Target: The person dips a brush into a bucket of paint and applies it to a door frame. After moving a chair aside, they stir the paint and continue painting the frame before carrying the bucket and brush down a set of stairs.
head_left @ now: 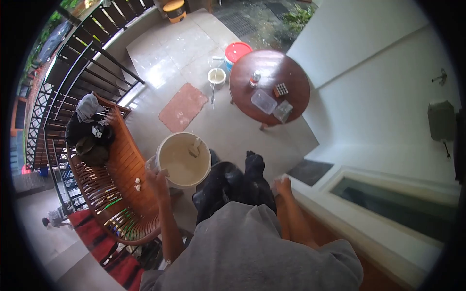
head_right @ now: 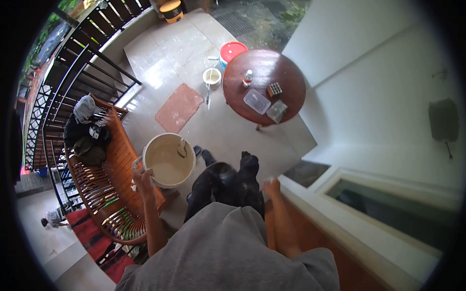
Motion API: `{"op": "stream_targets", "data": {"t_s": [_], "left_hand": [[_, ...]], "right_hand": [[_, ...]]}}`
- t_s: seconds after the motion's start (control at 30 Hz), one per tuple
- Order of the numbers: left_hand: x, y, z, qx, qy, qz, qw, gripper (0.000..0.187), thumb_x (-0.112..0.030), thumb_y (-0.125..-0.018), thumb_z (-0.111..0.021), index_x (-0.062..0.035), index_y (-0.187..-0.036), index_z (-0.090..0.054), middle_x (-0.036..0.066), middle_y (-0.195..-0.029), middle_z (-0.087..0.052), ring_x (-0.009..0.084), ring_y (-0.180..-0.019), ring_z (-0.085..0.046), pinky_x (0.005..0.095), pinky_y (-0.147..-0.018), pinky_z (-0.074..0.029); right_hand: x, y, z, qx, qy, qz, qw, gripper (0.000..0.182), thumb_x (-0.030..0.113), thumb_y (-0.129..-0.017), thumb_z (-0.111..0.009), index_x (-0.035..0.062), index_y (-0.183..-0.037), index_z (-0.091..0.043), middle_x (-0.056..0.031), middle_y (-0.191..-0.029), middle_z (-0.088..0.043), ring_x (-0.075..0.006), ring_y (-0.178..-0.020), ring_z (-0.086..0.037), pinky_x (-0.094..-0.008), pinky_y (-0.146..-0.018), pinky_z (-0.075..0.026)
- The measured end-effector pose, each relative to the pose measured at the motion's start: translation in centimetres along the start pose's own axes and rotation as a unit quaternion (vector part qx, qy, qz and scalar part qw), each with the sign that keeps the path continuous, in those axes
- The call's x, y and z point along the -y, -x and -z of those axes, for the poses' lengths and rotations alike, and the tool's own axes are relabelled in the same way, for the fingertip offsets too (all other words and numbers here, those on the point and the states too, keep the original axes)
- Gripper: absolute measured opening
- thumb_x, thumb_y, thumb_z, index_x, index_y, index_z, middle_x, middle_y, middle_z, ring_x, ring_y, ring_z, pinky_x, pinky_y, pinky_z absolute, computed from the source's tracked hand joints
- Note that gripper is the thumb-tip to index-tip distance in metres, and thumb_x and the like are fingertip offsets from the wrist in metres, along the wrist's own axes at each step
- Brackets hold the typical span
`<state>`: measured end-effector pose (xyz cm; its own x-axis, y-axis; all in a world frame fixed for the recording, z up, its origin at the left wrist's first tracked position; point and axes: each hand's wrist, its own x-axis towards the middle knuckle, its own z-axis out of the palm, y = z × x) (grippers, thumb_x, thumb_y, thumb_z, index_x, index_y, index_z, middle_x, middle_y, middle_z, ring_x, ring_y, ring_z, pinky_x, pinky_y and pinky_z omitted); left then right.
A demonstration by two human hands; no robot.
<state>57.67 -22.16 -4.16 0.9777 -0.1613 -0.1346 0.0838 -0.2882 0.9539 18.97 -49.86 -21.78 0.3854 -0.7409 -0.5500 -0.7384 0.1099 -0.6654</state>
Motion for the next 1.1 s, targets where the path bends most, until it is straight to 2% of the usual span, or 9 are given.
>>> {"op": "stream_targets", "data": {"t_s": [0.1, 0.2, 0.33, 0.37, 0.43, 0.5, 0.63, 0.87, 1.1], "left_hand": [[-0.2, -3.4, -4.3, 0.015, 0.070, -0.044, 0.996, 0.055, 0.003, -0.062, -0.050, 0.0049, -0.117, -0.047, 0.006, -0.069, -0.061, 0.0059, -0.054, -0.050, 0.0161, -0.051, -0.036], [5.4, -9.7, -8.8, 0.047, 0.053, -0.073, 0.995, 0.045, 0.004, -0.062, -0.049, 0.0062, -0.107, -0.052, 0.007, -0.075, -0.063, 0.0103, -0.062, -0.057, 0.0204, -0.053, -0.043], [12.2, -13.2, -19.5, -0.002, 0.054, -0.135, 0.989, 0.036, 0.001, -0.063, -0.053, 0.0058, -0.099, -0.054, 0.006, -0.070, -0.061, 0.0097, -0.058, -0.055, 0.0207, -0.048, -0.040], [16.1, -12.7, -20.6, -0.003, 0.002, -0.147, 0.989, 0.035, 0.001, -0.063, -0.054, 0.0060, -0.098, -0.054, 0.005, -0.069, -0.060, 0.0092, -0.057, -0.054, 0.0207, -0.047, -0.039], [11.9, -12.4, -26.6, -0.036, 0.043, -0.164, 0.985, 0.031, -0.006, -0.065, -0.055, 0.0070, -0.094, -0.054, 0.004, -0.066, -0.056, 0.0072, -0.053, -0.048, 0.0199, -0.045, -0.034], [12.9, -14.8, -26.5, 0.019, 0.003, -0.151, 0.988, 0.031, -0.010, -0.068, -0.053, 0.0070, -0.094, -0.054, 0.003, -0.065, -0.054, 0.0071, -0.053, -0.046, 0.0192, -0.046, -0.033], [12.8, -16.5, -26.7, 0.092, -0.052, -0.098, 0.990, 0.034, -0.018, -0.072, -0.051, 0.0073, -0.094, -0.054, 0.004, -0.067, -0.052, 0.0091, -0.059, -0.047, 0.0208, -0.051, -0.034], [15.2, -25.0, -29.2, 0.281, -0.089, -0.171, 0.940, 0.036, -0.016, -0.072, -0.050, 0.0073, -0.100, -0.054, 0.016, -0.092, -0.057, 0.0234, -0.089, -0.053, 0.0346, -0.080, -0.042], [12.7, -32.0, -32.6, 0.291, -0.065, -0.114, 0.948, 0.040, -0.012, -0.067, -0.052, 0.0065, -0.102, -0.051, 0.008, -0.077, -0.051, 0.0148, -0.068, -0.049, 0.0281, -0.063, -0.043]], "right_hand": [[-4.5, 0.5, 0.8, 0.120, 0.255, 0.101, 0.954, 0.027, 0.024, -0.081, -0.059, -0.0015, -0.078, -0.064, -0.0223, -0.080, -0.065, -0.0349, -0.076, -0.065, -0.0450, -0.062, -0.049], [-12.7, -8.8, 0.6, -0.012, 0.253, 0.294, 0.922, 0.025, 0.027, -0.085, -0.054, 0.0059, -0.093, -0.067, -0.0200, -0.094, -0.065, -0.0339, -0.088, -0.062, -0.0451, -0.074, -0.047], [-25.1, -28.0, -10.0, 0.327, 0.419, 0.162, 0.831, 0.023, 0.014, -0.087, -0.048, 0.0020, -0.101, -0.061, -0.0228, -0.100, -0.061, -0.0325, -0.094, -0.060, -0.0452, -0.082, -0.046], [-17.9, -29.0, -7.2, 0.238, 0.260, -0.041, 0.935, 0.028, 0.025, -0.089, -0.049, 0.0009, -0.094, -0.062, -0.0182, -0.099, -0.064, -0.0350, -0.095, -0.060, -0.0450, -0.084, -0.046], [-13.4, -37.3, -9.1, -0.131, 0.187, 0.050, 0.972, 0.025, 0.022, -0.086, -0.058, -0.0006, -0.096, -0.061, -0.0160, -0.092, -0.066, -0.0294, -0.091, -0.063, -0.0423, -0.078, -0.048], [-1.3, -39.2, -6.6, -0.158, -0.275, -0.095, 0.944, 0.024, 0.021, -0.084, -0.062, -0.0004, -0.094, -0.062, -0.0118, -0.071, -0.065, -0.0234, -0.069, -0.064, -0.0376, -0.065, -0.049], [0.1, -46.6, -10.9, -0.228, -0.032, -0.149, 0.961, 0.028, 0.026, -0.082, -0.061, 0.0007, -0.093, -0.064, -0.0183, -0.078, -0.067, -0.0354, -0.081, -0.065, -0.0418, -0.071, -0.050], [-0.7, -48.5, -12.1, -0.253, -0.078, -0.034, 0.964, 0.023, 0.013, -0.080, -0.054, -0.0032, -0.093, -0.065, -0.0237, -0.083, -0.065, -0.0385, -0.088, -0.063, -0.0422, -0.076, -0.049], [12.9, -36.1, -5.6, -0.471, 0.026, 0.106, 0.875, 0.023, 0.007, -0.086, -0.053, -0.0017, -0.105, -0.063, -0.0156, -0.074, -0.066, -0.0287, -0.068, -0.065, -0.0365, -0.062, -0.049]]}}
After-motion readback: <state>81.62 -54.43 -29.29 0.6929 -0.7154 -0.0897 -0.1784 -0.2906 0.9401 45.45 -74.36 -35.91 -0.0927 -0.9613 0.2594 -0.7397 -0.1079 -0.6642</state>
